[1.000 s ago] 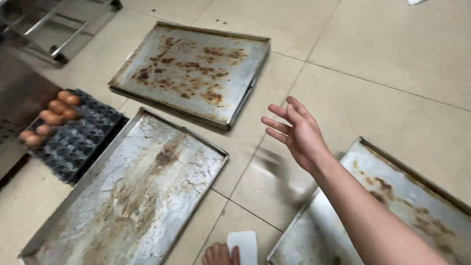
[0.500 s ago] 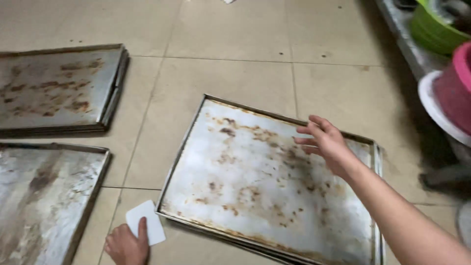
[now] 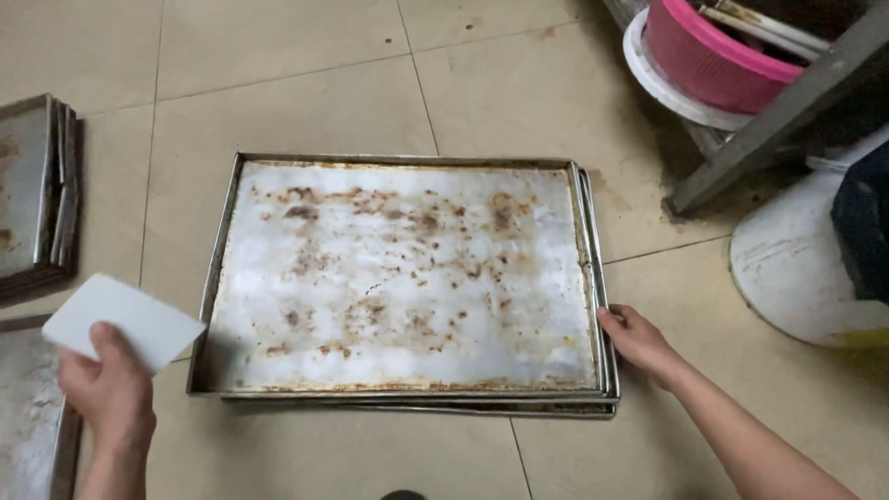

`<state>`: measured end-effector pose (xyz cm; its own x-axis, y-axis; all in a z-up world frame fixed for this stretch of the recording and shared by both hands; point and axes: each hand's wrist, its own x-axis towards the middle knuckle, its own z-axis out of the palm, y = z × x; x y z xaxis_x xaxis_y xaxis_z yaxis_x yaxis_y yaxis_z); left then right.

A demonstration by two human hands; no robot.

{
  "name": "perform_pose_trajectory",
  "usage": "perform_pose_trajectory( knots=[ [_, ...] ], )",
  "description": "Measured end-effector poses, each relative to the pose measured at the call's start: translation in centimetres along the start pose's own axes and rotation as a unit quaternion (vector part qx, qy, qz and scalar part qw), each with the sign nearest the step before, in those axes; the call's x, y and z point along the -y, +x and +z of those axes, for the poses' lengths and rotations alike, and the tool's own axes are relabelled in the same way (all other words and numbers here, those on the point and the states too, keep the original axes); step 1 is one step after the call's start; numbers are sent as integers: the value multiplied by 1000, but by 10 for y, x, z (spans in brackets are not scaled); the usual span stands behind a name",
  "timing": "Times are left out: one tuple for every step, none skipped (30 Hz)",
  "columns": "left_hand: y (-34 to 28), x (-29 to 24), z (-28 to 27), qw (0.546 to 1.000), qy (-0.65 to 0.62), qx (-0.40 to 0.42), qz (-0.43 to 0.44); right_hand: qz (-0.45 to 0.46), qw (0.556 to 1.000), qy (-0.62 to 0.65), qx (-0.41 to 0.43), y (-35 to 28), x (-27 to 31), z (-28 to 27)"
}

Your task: Scraping residue and crumbs off metal baking trays using a plastic scraper and disposing of the debris in a trash bin.

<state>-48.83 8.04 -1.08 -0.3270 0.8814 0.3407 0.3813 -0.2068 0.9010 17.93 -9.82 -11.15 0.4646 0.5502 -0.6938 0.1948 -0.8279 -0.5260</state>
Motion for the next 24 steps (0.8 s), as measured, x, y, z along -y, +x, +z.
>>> perform_pose_trajectory(
  knots=[
    [5, 6, 7, 1000, 8, -4, 0, -1, 1000, -2, 8, 5, -6, 4],
    [12, 13, 13, 997, 58, 43, -7, -81, 994, -77, -20, 10, -10, 10],
    [22, 18, 11, 990, 113, 87, -13, -163, 975, -147, -42, 15, -12, 23],
    [25, 0, 13, 989, 126, 81, -13, -168, 975, -145, -29, 14, -13, 24],
    [28, -16, 19, 960, 247, 131, 3, -152, 969, -187, -45, 15, -13, 21],
    [31, -31, 26, 914, 363, 179, 18, -137, 962, -229, -61, 16, -14, 19],
    [35, -35, 24, 912, 374, 170, 14, -146, 961, -230, -50, 17, -15, 19],
    [40, -38, 22, 884, 424, 196, 16, -133, 967, -215, -37, 19, -16, 19],
    [42, -40, 24, 854, 471, 223, 14, -119, 971, -204, -24, 23, -18, 16],
    [40, -36, 23, 851, 478, 215, 8, -127, 970, -206, -14, 24, -15, 18],
    [41, -34, 27, 843, 486, 231, 12, -103, 970, -219, -6, 27, -10, 15],
    [41, -32, 32, 833, 494, 247, 16, -80, 969, -232, 0, 30, -5, 11],
    [37, -26, 35, 832, 498, 243, 11, -84, 968, -235, 6, 38, -12, 12],
    [32, -20, 37, 823, 508, 252, 13, -94, 968, -231, 4, 47, -19, 13],
    [29, -14, 43, 815, 515, 267, 17, -99, 969, -227, 0, 53, -28, 11],
    [27, -15, 44, 813, 517, 268, 15, -98, 969, -228, 3, 51, -25, 13],
    [23, -15, 47, 801, 534, 269, 1, -97, 969, -228, -7, 47, -25, 13],
    [19, -14, 51, 789, 552, 270, -12, -97, 969, -228, -17, 43, -26, 13],
    [19, -14, 49, 789, 549, 275, -12, -91, 969, -230, -18, 42, -25, 12],
    [19, -14, 47, 805, 532, 261, -18, -99, 970, -221, -14, 41, -24, 12],
    [19, -13, 46, 822, 513, 245, -24, -108, 971, -212, -11, 40, -23, 11],
    [20, -3, 45, 823, 510, 249, -24, -103, 971, -214, -14, 38, -22, 11],
    [21, 7, 44, 847, 470, 246, -32, -106, 972, -210, -10, 36, -19, 10],
    [23, 17, 43, 869, 430, 243, -40, -108, 973, -206, -6, 34, -17, 10]
  ],
)
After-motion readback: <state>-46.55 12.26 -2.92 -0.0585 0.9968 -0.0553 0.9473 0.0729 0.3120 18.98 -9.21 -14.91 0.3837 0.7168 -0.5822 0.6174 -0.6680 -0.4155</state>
